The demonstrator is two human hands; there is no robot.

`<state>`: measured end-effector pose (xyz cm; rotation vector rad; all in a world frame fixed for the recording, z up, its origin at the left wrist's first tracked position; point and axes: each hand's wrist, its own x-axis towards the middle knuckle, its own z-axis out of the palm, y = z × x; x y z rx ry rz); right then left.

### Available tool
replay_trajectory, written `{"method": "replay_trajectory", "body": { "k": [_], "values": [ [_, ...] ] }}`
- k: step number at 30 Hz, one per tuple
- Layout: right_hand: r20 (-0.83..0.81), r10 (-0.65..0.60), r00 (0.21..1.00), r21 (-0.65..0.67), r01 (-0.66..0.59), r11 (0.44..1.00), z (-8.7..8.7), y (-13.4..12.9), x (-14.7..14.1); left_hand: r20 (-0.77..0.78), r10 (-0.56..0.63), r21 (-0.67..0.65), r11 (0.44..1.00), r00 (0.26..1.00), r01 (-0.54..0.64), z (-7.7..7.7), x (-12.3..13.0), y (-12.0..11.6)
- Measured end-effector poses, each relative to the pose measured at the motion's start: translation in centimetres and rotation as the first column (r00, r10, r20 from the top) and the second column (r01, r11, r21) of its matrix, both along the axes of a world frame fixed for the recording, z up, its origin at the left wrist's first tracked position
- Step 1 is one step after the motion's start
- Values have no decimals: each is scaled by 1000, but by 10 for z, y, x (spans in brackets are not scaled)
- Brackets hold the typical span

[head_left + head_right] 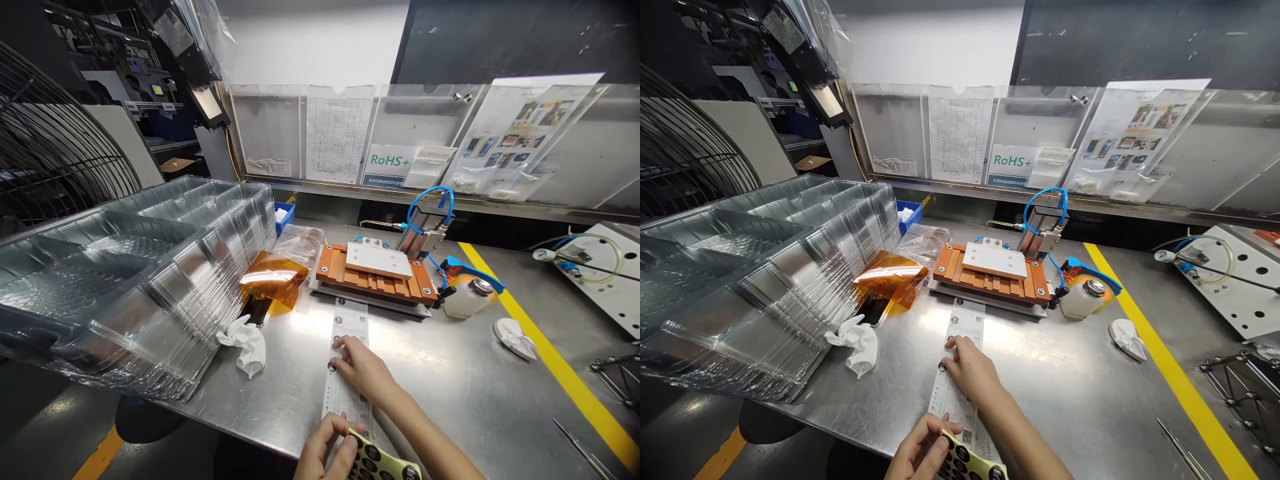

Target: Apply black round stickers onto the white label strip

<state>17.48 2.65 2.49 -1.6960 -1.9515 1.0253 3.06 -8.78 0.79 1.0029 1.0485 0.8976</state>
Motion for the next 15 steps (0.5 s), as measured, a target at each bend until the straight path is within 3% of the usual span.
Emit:
{"method": "replay_trajectory", "body": {
  "k": [4,7,11,15],
  "values": [
    [-114,-38,993,14,40,999,-2,18,9,115,3,-75,997,993,6,3,4,11],
    [-250,-65,966,-1,67,998,5,16,24,122,110,-109,989,986,-97,-1,7,20],
    [-386,-114,915,-88,87,992,27,-18,48,106,157,-92,985,982,-148,-3,11,21],
    [-368,-8,930,-160,-55,985,42,-52,54,105,128,-69,990,986,-121,2,11,18]
  ]
}}
